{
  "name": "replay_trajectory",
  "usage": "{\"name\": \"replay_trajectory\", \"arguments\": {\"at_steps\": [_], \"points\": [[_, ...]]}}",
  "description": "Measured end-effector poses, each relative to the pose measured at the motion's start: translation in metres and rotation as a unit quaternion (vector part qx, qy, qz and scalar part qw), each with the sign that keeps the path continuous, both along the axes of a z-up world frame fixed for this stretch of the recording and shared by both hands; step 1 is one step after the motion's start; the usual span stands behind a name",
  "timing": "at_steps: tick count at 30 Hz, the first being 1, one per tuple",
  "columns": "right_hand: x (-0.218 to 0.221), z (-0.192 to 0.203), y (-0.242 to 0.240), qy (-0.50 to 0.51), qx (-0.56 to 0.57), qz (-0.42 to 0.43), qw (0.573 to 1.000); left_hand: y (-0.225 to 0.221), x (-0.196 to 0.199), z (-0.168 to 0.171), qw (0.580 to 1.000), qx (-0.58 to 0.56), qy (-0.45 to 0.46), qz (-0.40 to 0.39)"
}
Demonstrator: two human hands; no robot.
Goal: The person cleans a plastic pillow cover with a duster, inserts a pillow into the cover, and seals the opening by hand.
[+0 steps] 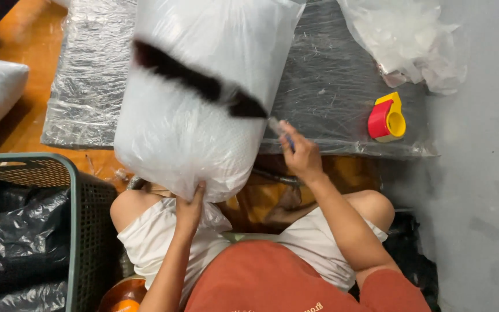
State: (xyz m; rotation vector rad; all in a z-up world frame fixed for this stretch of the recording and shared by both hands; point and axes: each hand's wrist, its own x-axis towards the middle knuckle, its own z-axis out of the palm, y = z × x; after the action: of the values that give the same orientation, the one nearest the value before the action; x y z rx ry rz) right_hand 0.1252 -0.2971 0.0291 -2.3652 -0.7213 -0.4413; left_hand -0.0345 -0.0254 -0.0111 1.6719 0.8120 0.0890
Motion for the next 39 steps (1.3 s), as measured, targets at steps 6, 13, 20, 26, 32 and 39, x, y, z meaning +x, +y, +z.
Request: {"name": "replay_trajectory", "arguments": {"at_steps": [6,13,20,26,32,39], "points": [[0.032,0.059,0.007,-0.006,0.009,-0.141,0.99,0.005,0.004,-0.032,0.997,0.049,-0.05,-0.042],[0.0,0.101,0.049,-0.176,-0.153,0.083,0.969,0.003,0.001,-0.024,0.995,0.061,-0.057,-0.05],[0.132,-0.019,-0.109,0.058,-0.132,-0.274,0.951,0.016,-0.008,0.0,0.997,0.025,-0.048,-0.058],[0.114,-0.092,-0.179,0.205,-0.109,-0.38,0.896,0.016,0.012,-0.01,0.988,0.066,-0.099,-0.094],[0.074,-0.085,-0.174,0.173,-0.089,-0.343,0.919,0.007,0.058,0.04,0.984,0.085,-0.088,-0.128],[0.092,-0.149,-0.175,0.311,0.056,-0.337,0.887,-0.016,0.116,0.034,0.958,0.075,-0.215,-0.175]]}}
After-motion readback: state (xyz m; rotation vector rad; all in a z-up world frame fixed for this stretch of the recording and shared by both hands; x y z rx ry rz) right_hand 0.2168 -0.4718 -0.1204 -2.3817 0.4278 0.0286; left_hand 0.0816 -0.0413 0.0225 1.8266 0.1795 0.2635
